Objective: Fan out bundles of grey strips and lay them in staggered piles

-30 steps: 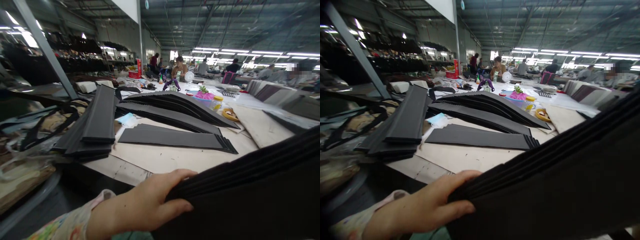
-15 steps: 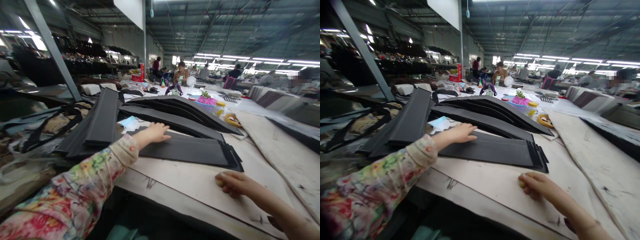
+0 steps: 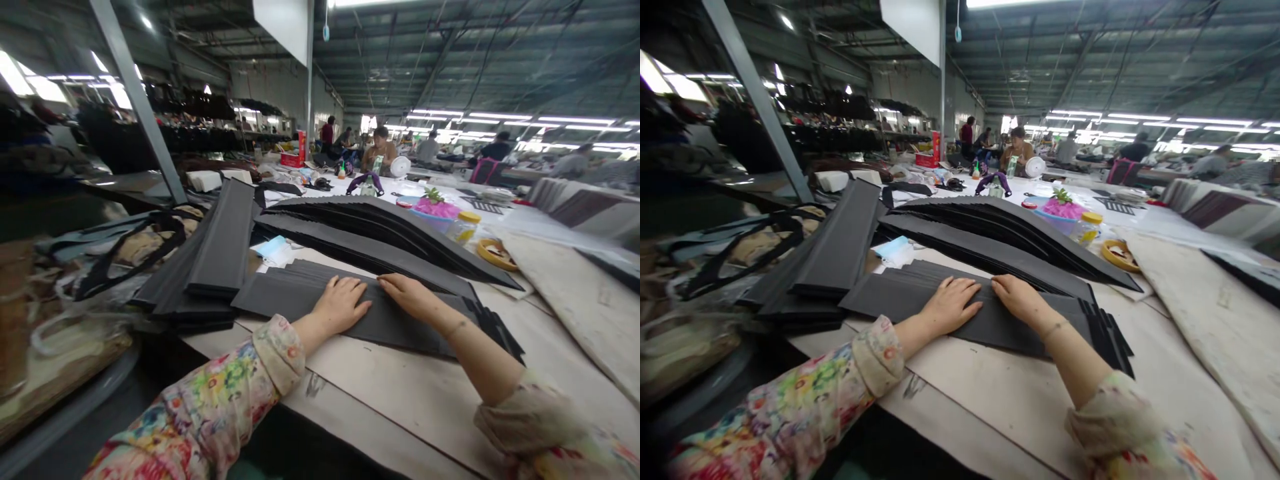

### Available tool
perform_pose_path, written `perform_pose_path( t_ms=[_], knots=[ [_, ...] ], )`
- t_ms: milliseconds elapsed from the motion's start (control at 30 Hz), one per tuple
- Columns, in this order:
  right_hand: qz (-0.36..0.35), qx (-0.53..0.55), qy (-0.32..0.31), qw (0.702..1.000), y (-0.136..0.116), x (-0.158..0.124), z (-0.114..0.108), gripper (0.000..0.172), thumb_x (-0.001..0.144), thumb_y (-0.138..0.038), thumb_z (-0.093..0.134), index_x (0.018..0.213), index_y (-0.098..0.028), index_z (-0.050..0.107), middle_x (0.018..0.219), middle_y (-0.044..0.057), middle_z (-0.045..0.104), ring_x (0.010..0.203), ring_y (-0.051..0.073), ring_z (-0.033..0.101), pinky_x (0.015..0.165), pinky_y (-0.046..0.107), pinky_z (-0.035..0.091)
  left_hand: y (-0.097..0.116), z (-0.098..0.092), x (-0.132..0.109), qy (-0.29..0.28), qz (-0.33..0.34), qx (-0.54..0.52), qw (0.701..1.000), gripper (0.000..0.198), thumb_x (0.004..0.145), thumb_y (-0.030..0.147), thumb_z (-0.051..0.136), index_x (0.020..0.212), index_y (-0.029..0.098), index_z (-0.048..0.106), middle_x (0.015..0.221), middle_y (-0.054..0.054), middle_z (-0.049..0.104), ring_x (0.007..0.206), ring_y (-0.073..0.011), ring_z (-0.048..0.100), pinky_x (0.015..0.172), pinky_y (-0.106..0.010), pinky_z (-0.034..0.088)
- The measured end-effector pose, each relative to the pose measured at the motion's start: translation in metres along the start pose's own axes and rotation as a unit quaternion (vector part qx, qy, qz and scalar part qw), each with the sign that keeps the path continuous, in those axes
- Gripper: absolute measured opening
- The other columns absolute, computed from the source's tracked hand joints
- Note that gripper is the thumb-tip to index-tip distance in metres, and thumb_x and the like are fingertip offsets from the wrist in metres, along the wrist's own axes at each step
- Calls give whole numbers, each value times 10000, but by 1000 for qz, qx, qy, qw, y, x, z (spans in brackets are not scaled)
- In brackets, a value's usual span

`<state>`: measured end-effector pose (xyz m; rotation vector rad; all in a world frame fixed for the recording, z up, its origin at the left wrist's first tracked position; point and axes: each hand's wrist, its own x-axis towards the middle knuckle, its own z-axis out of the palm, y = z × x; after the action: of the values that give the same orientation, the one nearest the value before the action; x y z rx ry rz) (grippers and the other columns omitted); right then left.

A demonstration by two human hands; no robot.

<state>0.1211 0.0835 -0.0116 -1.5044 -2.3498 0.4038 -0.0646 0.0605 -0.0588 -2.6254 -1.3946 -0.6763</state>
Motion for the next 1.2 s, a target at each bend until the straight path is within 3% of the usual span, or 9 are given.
perform_pose_path(
  t_ms=[200, 400, 567, 700, 833, 967, 1033, 1200],
  knots=[
    [-18, -40, -27, 999, 7, 44, 26, 382, 887, -377, 322, 891, -174, 646, 925, 87, 663, 905, 191, 595, 813, 291, 421, 1, -3, 0, 11, 19, -25, 999, 386, 868, 437, 393, 1137, 176, 487, 1193, -52, 516, 1118, -200, 425, 997, -390, 274],
    [-21, -50, -21, 998, 0, 51, 22, 393, 869, -429, 342, 789, -189, 642, 816, 87, 658, 871, 202, 584, 799, 297, 406, 1, -7, 0, 19, 47, -29, 998, 381, 830, 455, 459, 1071, 163, 509, 1115, -77, 537, 1090, -215, 441, 977, -384, 294],
    [-27, -18, -40, 999, -19, 27, -7, 494, 876, -507, 238, 782, -211, 622, 798, 43, 658, 781, 187, 597, 730, 291, 435, 4, -14, -1, 81, 107, -31, 990, 366, 843, 469, 423, 1022, 167, 524, 1123, -69, 536, 1084, -203, 444, 1006, -370, 260],
    [-48, 13, -77, 996, -39, -12, -33, 387, 851, -489, 332, 1013, -248, 588, 985, 13, 649, 923, 202, 584, 818, 312, 431, 10, -27, -7, 120, 170, -62, 976, 297, 880, 383, 353, 981, 191, 557, 1029, -39, 586, 1030, -170, 474, 993, -343, 265],
    [-100, 20, -129, 986, -56, -50, -27, 440, 755, -368, 536, 1186, -291, 489, 1163, 2, 578, 1020, 215, 549, 872, 329, 423, 16, -38, -16, 119, 212, -87, 966, 314, 845, 382, 379, 1069, 255, 559, 1008, -14, 605, 1043, -171, 478, 1036, -364, 211],
    [-101, -49, -68, 991, -61, -68, 2, 348, 738, -297, 535, 1079, -241, 577, 1006, 59, 645, 871, 242, 609, 742, 353, 477, 19, -43, -21, 97, 219, -94, 966, 350, 826, 397, 384, 1106, 286, 563, 1027, -1, 617, 1033, -171, 497, 1060, -373, 185],
    [-107, -65, -27, 992, -58, -69, 6, 332, 763, -301, 506, 1079, -226, 576, 993, 73, 648, 856, 241, 615, 725, 354, 481, 19, -44, -21, 103, 229, -95, 963, 350, 827, 385, 382, 1115, 295, 560, 1046, 7, 618, 1046, -162, 498, 1068, -364, 178],
    [-105, -111, 50, 987, -47, -63, -37, 504, 769, -373, 517, 1245, -229, 438, 1115, 83, 598, 950, 254, 586, 776, 364, 467, 17, -44, -18, 145, 242, -86, 956, 336, 845, 324, 390, 1149, 297, 530, 1119, 15, 592, 1128, -148, 457, 1085, -351, 147]
  ],
)
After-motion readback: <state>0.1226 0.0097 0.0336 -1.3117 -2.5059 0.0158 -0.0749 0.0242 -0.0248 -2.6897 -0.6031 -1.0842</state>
